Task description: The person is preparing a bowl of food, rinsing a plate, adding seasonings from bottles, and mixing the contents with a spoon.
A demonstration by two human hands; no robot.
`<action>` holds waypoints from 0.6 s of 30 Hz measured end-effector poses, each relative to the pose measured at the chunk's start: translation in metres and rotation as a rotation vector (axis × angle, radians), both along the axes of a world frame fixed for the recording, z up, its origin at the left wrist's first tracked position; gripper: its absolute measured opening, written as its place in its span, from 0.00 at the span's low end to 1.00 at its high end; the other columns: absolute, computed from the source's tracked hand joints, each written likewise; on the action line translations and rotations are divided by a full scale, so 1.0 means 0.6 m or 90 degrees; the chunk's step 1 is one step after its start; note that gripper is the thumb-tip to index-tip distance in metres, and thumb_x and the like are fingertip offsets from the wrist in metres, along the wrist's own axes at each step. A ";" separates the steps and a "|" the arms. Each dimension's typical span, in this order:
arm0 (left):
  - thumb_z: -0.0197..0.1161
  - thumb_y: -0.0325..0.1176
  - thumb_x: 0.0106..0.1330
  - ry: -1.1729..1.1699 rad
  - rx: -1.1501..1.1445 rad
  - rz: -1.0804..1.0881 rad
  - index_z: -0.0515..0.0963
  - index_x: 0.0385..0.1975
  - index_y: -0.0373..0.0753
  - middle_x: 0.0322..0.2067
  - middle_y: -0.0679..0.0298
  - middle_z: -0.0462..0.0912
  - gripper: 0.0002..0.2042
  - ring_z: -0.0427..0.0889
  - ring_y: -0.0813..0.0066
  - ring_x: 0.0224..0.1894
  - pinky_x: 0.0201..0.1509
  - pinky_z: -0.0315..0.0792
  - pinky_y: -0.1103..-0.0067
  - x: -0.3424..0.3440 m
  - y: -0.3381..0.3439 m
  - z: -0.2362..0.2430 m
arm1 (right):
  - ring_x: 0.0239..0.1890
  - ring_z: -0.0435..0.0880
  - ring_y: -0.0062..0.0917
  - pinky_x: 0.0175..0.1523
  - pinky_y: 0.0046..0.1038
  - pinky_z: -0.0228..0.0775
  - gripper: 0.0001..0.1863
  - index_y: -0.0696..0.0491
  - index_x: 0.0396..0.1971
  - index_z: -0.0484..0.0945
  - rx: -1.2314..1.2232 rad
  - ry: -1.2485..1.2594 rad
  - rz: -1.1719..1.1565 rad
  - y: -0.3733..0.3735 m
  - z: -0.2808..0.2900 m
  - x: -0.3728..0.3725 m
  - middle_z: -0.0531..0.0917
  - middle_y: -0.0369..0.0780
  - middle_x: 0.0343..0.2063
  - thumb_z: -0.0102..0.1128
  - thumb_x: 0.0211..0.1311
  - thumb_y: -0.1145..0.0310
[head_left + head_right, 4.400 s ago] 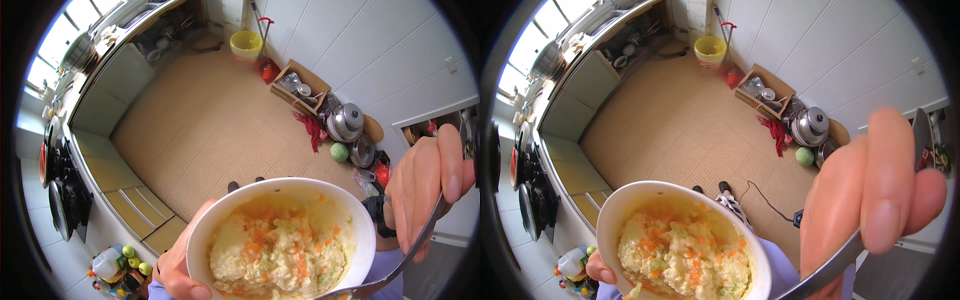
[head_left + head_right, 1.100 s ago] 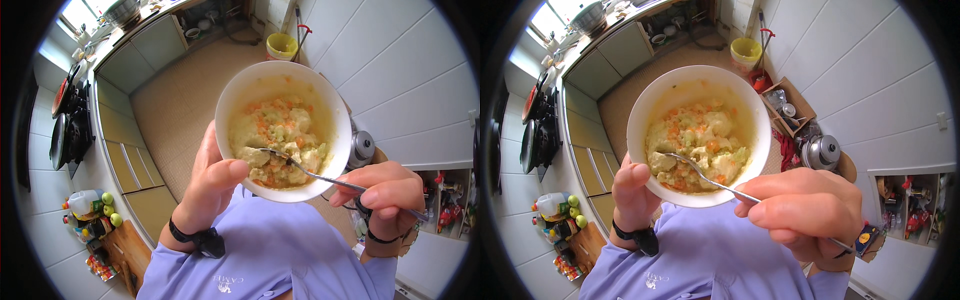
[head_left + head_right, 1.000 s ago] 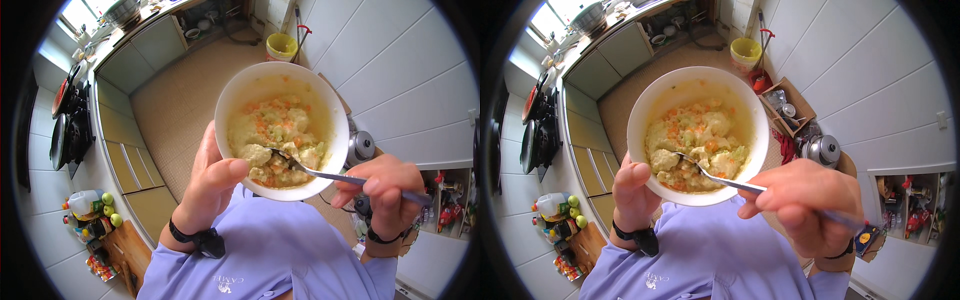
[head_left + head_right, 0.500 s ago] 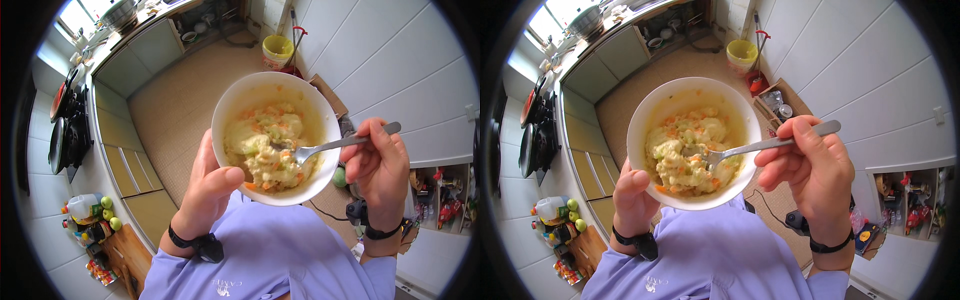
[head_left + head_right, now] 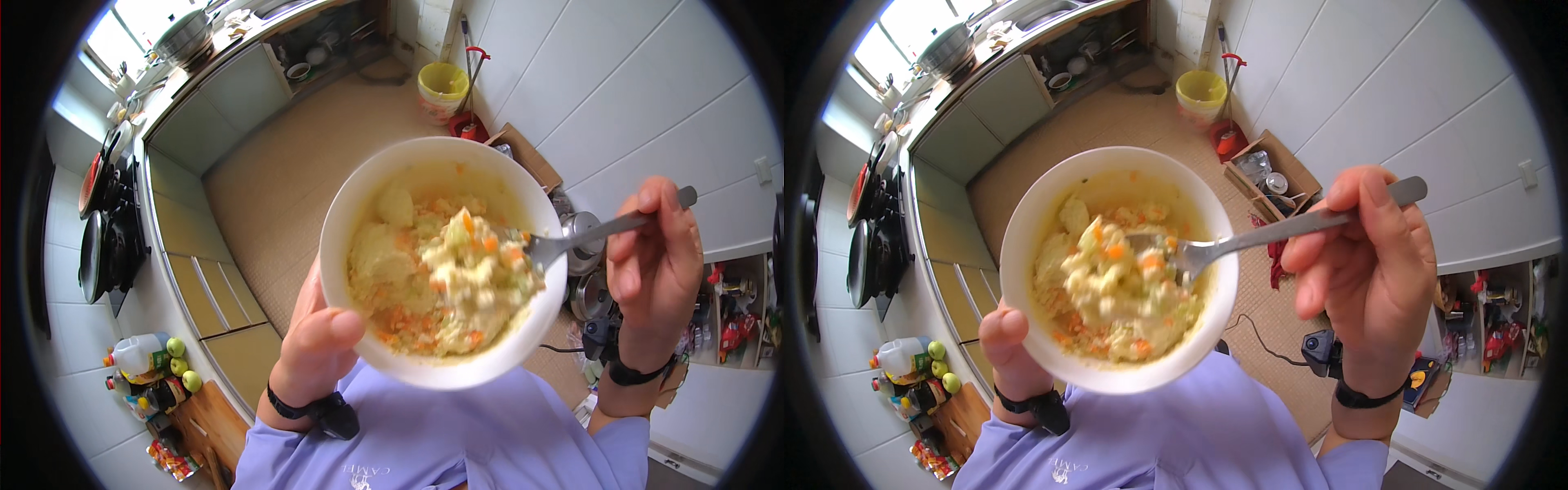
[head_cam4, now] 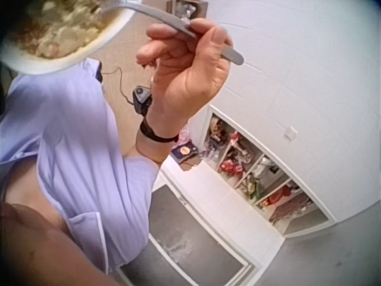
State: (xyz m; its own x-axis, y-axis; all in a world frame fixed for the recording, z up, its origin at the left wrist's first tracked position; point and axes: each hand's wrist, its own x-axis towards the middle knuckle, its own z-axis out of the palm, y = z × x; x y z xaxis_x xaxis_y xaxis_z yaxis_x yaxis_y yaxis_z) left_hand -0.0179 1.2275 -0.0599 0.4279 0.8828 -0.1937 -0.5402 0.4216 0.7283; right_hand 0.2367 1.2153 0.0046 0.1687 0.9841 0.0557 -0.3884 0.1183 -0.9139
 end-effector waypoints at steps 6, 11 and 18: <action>0.66 0.45 0.41 -0.125 -0.041 -0.093 0.50 0.61 0.30 0.57 0.51 0.61 0.47 0.64 0.63 0.59 0.61 0.60 0.70 -0.014 -0.024 0.026 | 0.12 0.77 0.34 0.13 0.25 0.73 0.15 0.59 0.36 0.58 0.060 0.101 0.216 -0.012 0.047 0.018 0.73 0.52 0.21 0.22 0.71 0.64; 0.68 0.43 0.39 -0.220 0.001 -0.244 0.50 0.61 0.30 0.57 0.51 0.61 0.48 0.63 0.64 0.58 0.61 0.59 0.71 -0.023 -0.022 0.045 | 0.13 0.78 0.36 0.14 0.29 0.75 0.17 0.58 0.37 0.57 0.088 0.066 0.354 -0.012 0.075 0.040 0.74 0.53 0.21 0.19 0.71 0.62; 0.70 0.41 0.37 -0.317 0.108 -0.284 0.49 0.60 0.31 0.56 0.52 0.60 0.49 0.61 0.65 0.58 0.60 0.57 0.72 -0.020 -0.012 0.037 | 0.14 0.79 0.37 0.15 0.29 0.75 0.16 0.58 0.35 0.58 0.077 0.080 0.362 -0.012 0.084 0.018 0.75 0.55 0.16 0.20 0.71 0.62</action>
